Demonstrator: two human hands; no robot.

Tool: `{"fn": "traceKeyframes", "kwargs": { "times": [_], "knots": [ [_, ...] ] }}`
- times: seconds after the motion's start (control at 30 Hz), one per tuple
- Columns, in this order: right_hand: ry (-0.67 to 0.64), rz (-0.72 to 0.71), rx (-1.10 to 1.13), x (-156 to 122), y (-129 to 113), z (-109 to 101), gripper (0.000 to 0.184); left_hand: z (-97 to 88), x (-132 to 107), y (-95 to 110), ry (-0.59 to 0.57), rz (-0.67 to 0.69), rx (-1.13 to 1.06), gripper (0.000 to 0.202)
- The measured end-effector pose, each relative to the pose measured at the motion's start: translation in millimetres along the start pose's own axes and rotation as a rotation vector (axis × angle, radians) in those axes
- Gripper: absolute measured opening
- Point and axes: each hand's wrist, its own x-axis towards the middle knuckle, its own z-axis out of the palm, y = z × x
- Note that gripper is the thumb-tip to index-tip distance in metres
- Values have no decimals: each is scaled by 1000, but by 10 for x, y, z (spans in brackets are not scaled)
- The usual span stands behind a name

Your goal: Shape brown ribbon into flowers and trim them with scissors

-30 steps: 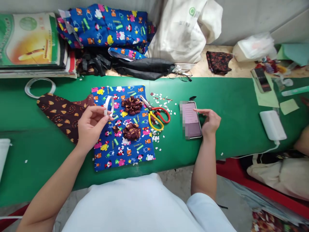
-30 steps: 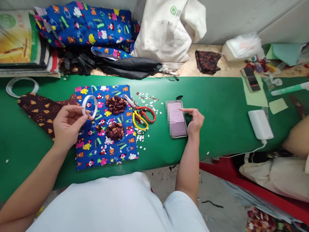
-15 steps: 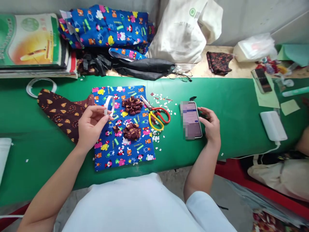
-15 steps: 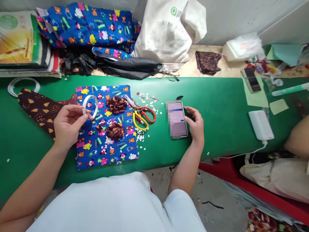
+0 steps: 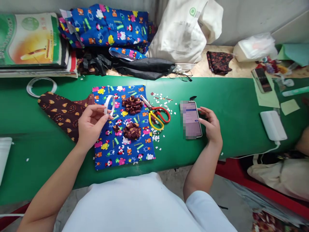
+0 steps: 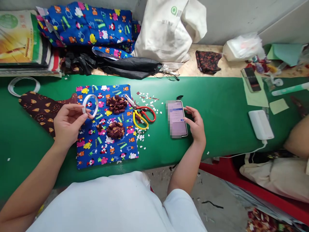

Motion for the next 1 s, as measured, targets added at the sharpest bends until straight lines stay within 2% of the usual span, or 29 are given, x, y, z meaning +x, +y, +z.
{"fn": "traceKeyframes", "kwargs": {
  "times": [0.23, 0.33, 0.47, 0.5, 0.57, 0.6, 0.63, 0.73, 0.8, 0.83, 0.9, 1.0],
  "knots": [
    [16, -2, -33, 7, 8, 3, 42, -1, -1, -6, 9, -11, 35, 22],
    [61, -32, -40, 25, 33, 20, 38, 5, -5, 7, 8, -11, 31, 21],
    [363, -148, -63, 13, 1, 83, 26, 13, -21, 39, -2, 8, 11, 19],
    [439, -172, -82, -13, -49, 113, 24, 15, -26, 48, -7, 13, 10, 19],
    [511, -211, -117, -99, -228, 208, 21, 17, -33, 64, -16, 18, 14, 18],
    [496, -249, -195, -158, -353, 279, 20, 18, -35, 71, -18, 18, 21, 17],
    [408, -296, -300, -222, -494, 368, 19, 20, -36, 76, -17, 19, 27, 17],
    [-38, -378, -518, -404, -921, 720, 17, 24, -36, 79, -13, 27, 31, 18],
    [-198, -373, -586, -474, -1121, 978, 28, 27, -36, 75, -14, 29, 38, 18],
    [-243, -389, -628, -486, -1182, 1095, 32, 28, -36, 72, -15, 28, 47, 18],
    [-239, -381, -723, -468, -1232, 1282, 34, 29, -38, 64, -19, 29, 66, 18],
    [-228, -356, -804, -376, -1195, 1439, 31, 28, -40, 50, -29, 40, 69, 18]
  ]
}}
